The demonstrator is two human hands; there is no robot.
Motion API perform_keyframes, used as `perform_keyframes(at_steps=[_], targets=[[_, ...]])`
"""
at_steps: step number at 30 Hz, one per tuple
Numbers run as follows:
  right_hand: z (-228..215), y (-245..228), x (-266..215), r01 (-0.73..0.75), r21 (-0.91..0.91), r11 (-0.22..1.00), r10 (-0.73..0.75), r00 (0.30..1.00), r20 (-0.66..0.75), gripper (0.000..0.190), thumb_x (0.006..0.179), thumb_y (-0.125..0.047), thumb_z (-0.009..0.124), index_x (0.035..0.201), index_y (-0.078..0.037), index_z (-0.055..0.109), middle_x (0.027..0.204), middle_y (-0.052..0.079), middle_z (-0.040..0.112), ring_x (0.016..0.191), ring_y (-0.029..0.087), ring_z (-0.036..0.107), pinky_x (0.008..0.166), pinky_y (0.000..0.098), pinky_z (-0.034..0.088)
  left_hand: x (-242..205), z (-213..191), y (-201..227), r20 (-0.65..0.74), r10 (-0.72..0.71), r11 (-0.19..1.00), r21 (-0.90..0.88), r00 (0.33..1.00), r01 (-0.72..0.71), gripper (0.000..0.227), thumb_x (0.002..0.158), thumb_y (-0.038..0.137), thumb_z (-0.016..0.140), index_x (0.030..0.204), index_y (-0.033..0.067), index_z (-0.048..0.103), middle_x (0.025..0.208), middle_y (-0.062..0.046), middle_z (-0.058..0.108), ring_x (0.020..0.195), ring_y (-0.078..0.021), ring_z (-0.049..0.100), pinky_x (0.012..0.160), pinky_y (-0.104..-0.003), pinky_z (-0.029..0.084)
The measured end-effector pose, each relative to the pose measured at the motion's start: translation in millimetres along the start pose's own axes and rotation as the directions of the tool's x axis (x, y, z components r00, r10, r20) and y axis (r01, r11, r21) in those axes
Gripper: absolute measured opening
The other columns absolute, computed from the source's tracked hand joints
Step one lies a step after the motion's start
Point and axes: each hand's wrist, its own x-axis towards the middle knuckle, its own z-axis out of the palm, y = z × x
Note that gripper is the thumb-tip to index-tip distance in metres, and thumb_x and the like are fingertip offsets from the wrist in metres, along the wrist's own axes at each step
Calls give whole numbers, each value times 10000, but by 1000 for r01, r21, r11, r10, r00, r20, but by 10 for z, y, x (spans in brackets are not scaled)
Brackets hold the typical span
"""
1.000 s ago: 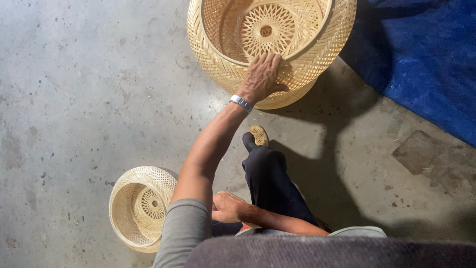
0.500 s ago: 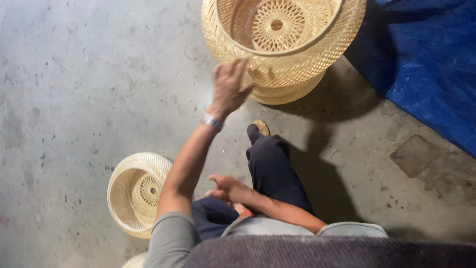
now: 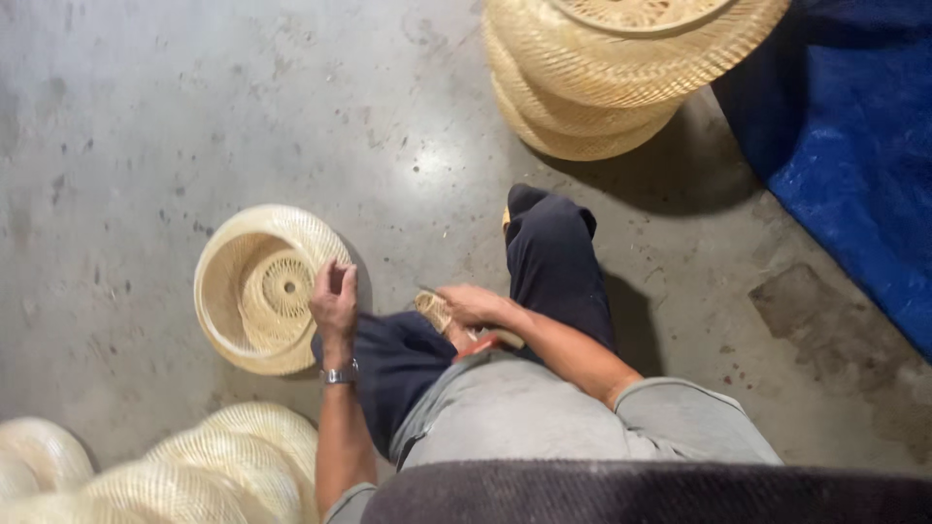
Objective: The person sits on a low stool and uses a curved knife to trim and smooth the rim of woven bamboo baskets. They rotate each basket, tap the rim with the knife, and place finished units aside before picking up the next one.
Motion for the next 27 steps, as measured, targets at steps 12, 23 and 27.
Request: perform_keyframes(at_steps=[12, 23, 27], targets=[[-522, -390, -227, -92, 555, 827, 152, 986, -62, 317, 1010, -263, 583, 1286, -108, 576, 688, 35, 633, 477, 109, 592, 393, 291, 491, -1456, -397, -686, -500, -321, 900, -426, 805, 94, 338, 1052, 81, 644, 1333, -99, 589, 1011, -78, 714, 854, -125, 704, 783, -234, 604], [-3381, 286, -646, -394, -644, 656, -425, 512, -747, 599, 885, -335, 889, 1231, 70, 615, 1244, 238, 589, 972, 334, 655, 849, 438, 589, -1939, -472, -1139, -533, -471, 854, -476, 703, 211, 323, 1063, 74, 618, 1331, -105, 596, 997, -87, 692, 832, -129, 683, 783, -255, 615], [-3906, 713, -764, -355, -611, 707, -361, 561, -745, 466, 948, -265, 848, 1142, 94, 621, 1192, 277, 620, 966, 359, 647, 810, 471, 561, -2021, -476, -1171, -516, -502, 847, -456, 694, 273, 310, 1067, 68, 605, 1327, -100, 594, 1001, -80, 694, 851, -126, 686, 794, -258, 619]])
